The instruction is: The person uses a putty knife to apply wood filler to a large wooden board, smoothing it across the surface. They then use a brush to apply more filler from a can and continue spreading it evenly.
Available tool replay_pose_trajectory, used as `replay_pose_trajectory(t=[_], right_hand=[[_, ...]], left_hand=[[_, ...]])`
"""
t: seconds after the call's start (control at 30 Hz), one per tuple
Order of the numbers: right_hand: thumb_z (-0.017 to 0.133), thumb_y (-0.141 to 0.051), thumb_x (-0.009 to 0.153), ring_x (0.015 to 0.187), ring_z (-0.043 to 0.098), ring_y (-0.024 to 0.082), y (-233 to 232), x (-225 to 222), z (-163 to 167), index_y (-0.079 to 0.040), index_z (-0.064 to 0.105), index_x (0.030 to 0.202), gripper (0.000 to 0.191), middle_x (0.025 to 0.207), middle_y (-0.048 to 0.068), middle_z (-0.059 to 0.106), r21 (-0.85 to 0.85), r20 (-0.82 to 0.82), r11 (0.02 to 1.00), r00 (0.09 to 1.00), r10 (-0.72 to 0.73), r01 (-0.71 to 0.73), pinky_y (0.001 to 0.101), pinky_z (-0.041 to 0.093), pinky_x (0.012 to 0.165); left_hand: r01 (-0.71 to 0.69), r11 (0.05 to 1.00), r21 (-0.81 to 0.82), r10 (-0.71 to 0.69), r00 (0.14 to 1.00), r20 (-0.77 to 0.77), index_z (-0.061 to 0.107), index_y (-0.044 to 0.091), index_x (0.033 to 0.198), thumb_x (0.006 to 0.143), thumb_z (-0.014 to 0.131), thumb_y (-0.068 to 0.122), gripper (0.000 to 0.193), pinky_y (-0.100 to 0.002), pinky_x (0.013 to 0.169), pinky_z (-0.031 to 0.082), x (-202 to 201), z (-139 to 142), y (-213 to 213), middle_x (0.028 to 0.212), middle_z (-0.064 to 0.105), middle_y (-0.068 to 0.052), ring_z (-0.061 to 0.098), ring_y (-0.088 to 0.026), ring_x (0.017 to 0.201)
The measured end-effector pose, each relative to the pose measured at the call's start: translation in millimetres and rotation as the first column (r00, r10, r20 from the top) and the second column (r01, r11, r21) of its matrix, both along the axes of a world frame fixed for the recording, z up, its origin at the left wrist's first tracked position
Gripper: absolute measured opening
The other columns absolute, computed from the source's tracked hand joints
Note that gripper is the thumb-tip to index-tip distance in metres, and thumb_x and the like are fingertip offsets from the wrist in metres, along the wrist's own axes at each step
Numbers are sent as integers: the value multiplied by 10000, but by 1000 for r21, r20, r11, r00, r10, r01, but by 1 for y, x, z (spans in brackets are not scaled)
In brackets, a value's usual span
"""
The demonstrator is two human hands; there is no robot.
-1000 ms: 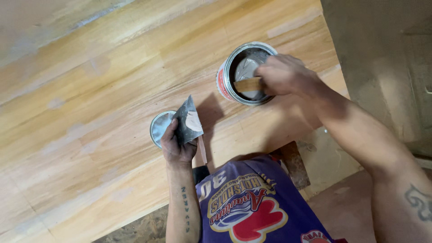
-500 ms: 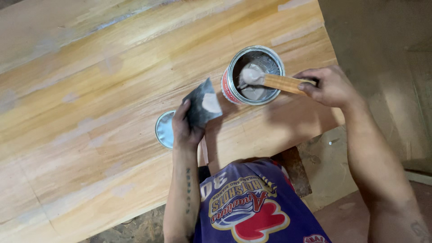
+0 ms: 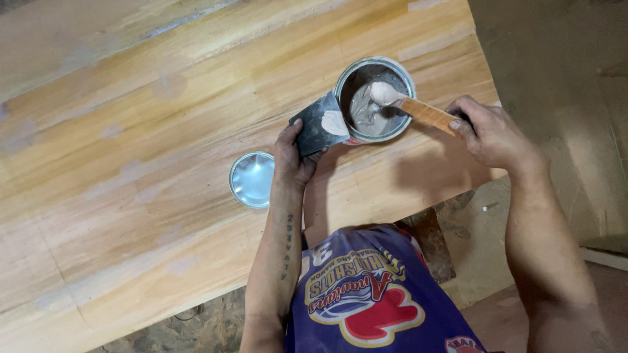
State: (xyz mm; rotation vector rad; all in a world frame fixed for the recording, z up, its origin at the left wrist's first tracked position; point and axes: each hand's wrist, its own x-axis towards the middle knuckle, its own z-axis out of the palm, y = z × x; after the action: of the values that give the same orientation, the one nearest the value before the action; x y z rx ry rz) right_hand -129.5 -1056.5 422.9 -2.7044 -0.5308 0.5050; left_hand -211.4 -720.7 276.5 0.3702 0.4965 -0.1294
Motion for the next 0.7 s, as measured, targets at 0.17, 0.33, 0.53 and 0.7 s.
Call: replay_pose_trajectory(t=[0.17, 0.33, 0.53, 0.7], right_hand=[[561, -198, 1035, 893, 751, 306, 8, -8, -2, -102, 549, 1232, 219, 934, 170, 746, 56, -215, 989, 969, -123, 138, 488, 556, 757], [612, -206, 999, 1017, 688, 361, 6, -14, -9, -147, 599, 1330, 337, 1110, 159, 732, 10, -29, 1000, 1000, 6, -6, 497, 541, 818], [648, -236, 985, 1160, 652, 331, 0, -14, -15, -174, 637, 1342, 363, 1307, 127, 672, 32, 35, 999, 999, 42, -43, 453, 552, 940], [657, -222, 986, 1139, 658, 329, -4, -14, -13, -162, 653, 1334, 354, 1251, 124, 689, 31, 76, 997, 995, 70, -73, 456, 550, 936]], left_hand=[[-26, 1000, 15, 25, 1000, 9, 596, -15, 1230, 1017, 543, 220, 322, -373, 575, 650, -5, 1, 5, 966, 748, -146, 756, -246, 729], [-42, 999, 22, 43, 999, -22, 587, -10, 1219, 1011, 543, 216, 311, -376, 573, 652, -8, 3, 9, 966, 745, -144, 759, -247, 732], [-42, 998, 44, 43, 999, -26, 582, -20, 1225, 1015, 540, 219, 321, -367, 568, 650, -9, 6, 9, 969, 746, -153, 760, -248, 739], [-38, 998, 43, 38, 999, 4, 578, -25, 1239, 1023, 542, 217, 326, -358, 569, 648, -11, 6, 9, 974, 744, -157, 757, -249, 736]])
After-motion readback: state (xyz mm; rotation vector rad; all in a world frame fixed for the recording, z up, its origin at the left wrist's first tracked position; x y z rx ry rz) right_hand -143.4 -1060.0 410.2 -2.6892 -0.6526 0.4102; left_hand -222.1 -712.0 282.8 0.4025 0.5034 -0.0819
